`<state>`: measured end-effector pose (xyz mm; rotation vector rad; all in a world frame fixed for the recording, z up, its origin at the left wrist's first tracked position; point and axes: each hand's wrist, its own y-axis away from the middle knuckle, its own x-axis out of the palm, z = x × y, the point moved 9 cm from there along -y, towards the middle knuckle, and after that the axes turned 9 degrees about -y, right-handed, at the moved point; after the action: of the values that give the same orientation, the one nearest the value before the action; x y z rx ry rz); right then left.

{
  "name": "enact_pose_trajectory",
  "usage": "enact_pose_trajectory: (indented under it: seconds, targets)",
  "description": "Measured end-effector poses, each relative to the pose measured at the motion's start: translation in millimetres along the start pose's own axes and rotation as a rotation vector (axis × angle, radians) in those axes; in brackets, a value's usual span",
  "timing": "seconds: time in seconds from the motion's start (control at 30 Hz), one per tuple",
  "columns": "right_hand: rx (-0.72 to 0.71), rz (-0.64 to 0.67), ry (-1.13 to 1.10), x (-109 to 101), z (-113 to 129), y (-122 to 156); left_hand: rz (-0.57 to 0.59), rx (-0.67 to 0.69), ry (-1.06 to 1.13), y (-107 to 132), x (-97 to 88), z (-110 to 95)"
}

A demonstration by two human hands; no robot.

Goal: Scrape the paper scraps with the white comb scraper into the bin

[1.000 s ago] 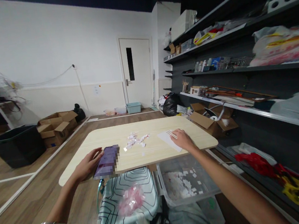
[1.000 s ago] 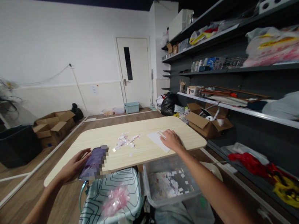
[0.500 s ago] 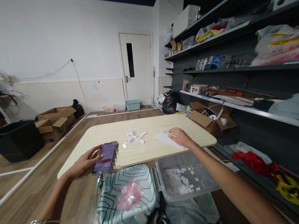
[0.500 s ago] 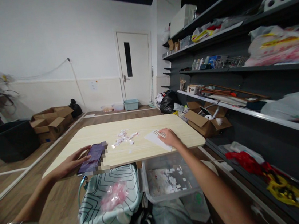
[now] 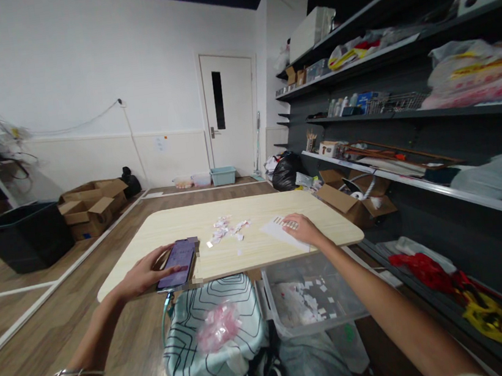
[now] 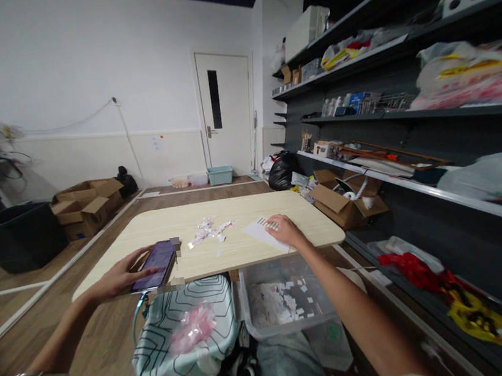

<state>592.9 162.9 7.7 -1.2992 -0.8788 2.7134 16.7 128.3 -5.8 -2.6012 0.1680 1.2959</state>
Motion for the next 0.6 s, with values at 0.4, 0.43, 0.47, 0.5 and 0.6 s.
enact_pose_trajectory:
  seconds: [0.4,0.43,0.47,0.5,0.6]
  targets:
    - [-0.007,-0.015,-0.016,-4,10,0,0.007,0.010,0.013,-4,3.2,7]
    - [-0.005,-0.014,-0.016,-4,11,0,0.010,0.008,0.013,-3,3.2,7]
    - [-0.003,-0.013,-0.016,-4,11,0,0.013,0.005,0.013,-3,3.3,7]
    - [0.000,-0.013,-0.015,-4,11,1,0.016,0.001,0.014,-3,3.4,6]
    - [0.009,-0.014,-0.012,-5,12,2,0.018,-0.013,0.012,-1,3.0,5]
